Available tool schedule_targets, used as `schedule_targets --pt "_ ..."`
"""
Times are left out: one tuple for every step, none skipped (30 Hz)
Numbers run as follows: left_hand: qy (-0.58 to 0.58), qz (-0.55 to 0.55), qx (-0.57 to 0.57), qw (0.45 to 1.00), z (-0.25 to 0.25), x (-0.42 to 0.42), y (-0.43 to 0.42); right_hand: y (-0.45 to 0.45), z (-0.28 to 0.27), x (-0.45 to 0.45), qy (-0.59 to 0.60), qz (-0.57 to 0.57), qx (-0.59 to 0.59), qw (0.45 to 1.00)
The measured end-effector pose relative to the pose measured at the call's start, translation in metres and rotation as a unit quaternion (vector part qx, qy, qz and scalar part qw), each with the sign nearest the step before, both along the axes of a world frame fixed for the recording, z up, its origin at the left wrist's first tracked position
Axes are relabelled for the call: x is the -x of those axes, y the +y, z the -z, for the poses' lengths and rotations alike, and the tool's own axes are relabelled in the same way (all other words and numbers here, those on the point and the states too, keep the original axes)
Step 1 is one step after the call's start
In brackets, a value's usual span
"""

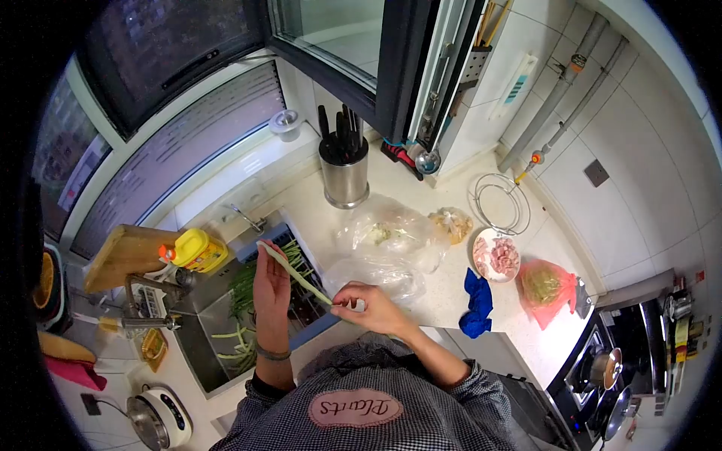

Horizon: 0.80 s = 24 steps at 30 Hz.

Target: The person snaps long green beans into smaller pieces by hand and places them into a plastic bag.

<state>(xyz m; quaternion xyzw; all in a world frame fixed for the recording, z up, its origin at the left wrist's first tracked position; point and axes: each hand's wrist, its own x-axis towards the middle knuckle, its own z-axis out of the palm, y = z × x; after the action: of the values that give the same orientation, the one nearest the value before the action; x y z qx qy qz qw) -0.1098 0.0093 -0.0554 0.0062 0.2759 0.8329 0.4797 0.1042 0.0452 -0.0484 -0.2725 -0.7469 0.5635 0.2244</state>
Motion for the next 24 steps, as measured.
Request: schedule_targets --pt "0.0 0.001 0.001 1.0 0.0 -0.001 0.001 -0.001 0.008 0.0 0.014 0.006 -0.007 1.0" --pt "0.002 0.001 -0.007 1.0 -0.001 -0.003 0.001 -0.002 0.009 -0.001 0.013 0.007 -0.006 1.0" --pt "0.004 0.001 -0.016 1.0 -0.002 -0.005 0.002 -0.003 0.01 -0.002 0.01 0.019 0.005 1.0" --pt "0.004 0.001 -0.016 1.0 -0.003 -0.007 0.003 -0.004 0.011 -0.002 0.007 0.031 0.016 0.999" --pt "0.033 -0.007 -0.01 0.999 -0.005 -0.011 0.003 -0.006 0.015 -0.002 0.007 0.031 0.016 0.999" --pt "0.061 -0.016 -0.004 0.998 -0.009 -0.015 0.003 -0.007 0.02 -0.002 0.015 0.044 0.024 0.999" --pt "0.061 -0.016 -0.004 0.998 -0.013 -0.022 0.003 -0.008 0.024 -0.002 0.023 0.056 0.031 0.998" --pt "0.158 -0.036 0.004 0.987 -0.018 -0.03 0.002 -0.008 0.028 -0.001 0.024 0.056 0.031 0.998" --pt "0.253 -0.055 0.012 0.966 -0.02 -0.037 0.002 -0.008 0.029 -0.001 0.001 0.076 0.131 0.988" --pt "0.253 -0.055 0.012 0.966 -0.018 -0.041 0.0 -0.008 0.032 0.0 -0.021 0.095 0.23 0.968" --pt "0.375 -0.042 0.028 0.925 -0.014 -0.045 -0.003 -0.007 0.036 0.001 -0.021 0.095 0.23 0.968" --pt "0.491 -0.028 0.043 0.87 -0.016 -0.05 -0.004 -0.006 0.039 0.004 -0.002 0.094 0.259 0.961" --pt "0.563 -0.034 0.06 0.823 -0.022 -0.059 -0.006 -0.005 0.04 0.005 0.016 0.093 0.287 0.953" --pt "0.563 -0.034 0.06 0.823 -0.021 -0.065 -0.007 -0.005 0.04 0.005 0.016 0.093 0.287 0.953" --pt "0.606 -0.017 0.059 0.793 -0.019 -0.069 -0.009 -0.004 0.029 0.007 0.027 0.105 0.296 0.949" --pt "0.648 0.0 0.057 0.76 -0.017 -0.071 -0.01 0.0 0.022 0.008 0.038 0.118 0.305 0.944" --pt "0.655 0.001 0.062 0.753 -0.015 -0.07 -0.011 0.006 0.02 0.006 0.039 0.121 0.305 0.944" --pt "0.655 0.003 0.061 0.753 -0.016 -0.067 -0.011 0.015 0.018 0.001 0.084 0.165 0.302 0.935" --pt "0.675 -0.003 0.079 0.734 -0.019 -0.06 -0.013 0.025 0.016 -0.005 0.128 0.209 0.298 0.923" --pt "0.693 -0.009 0.098 0.714 -0.02 -0.053 -0.016 0.039 0.016 -0.013 0.18 0.232 0.29 0.911" --pt "0.697 -0.031 0.093 0.711 -0.009 -0.042 -0.018 0.057 0.016 -0.021 0.231 0.253 0.281 0.897" --pt "0.696 -0.032 0.094 0.711 -0.003 -0.031 -0.023 0.072 0.015 -0.028 0.261 0.278 0.265 0.886" --pt "0.693 -0.025 0.133 0.708 0.002 -0.019 -0.029 0.085 0.02 -0.039 0.226 0.274 0.27 0.895" --pt "0.69 -0.018 0.17 0.704 0.008 -0.007 -0.035 0.098 0.027 -0.046 0.192 0.27 0.274 0.903"
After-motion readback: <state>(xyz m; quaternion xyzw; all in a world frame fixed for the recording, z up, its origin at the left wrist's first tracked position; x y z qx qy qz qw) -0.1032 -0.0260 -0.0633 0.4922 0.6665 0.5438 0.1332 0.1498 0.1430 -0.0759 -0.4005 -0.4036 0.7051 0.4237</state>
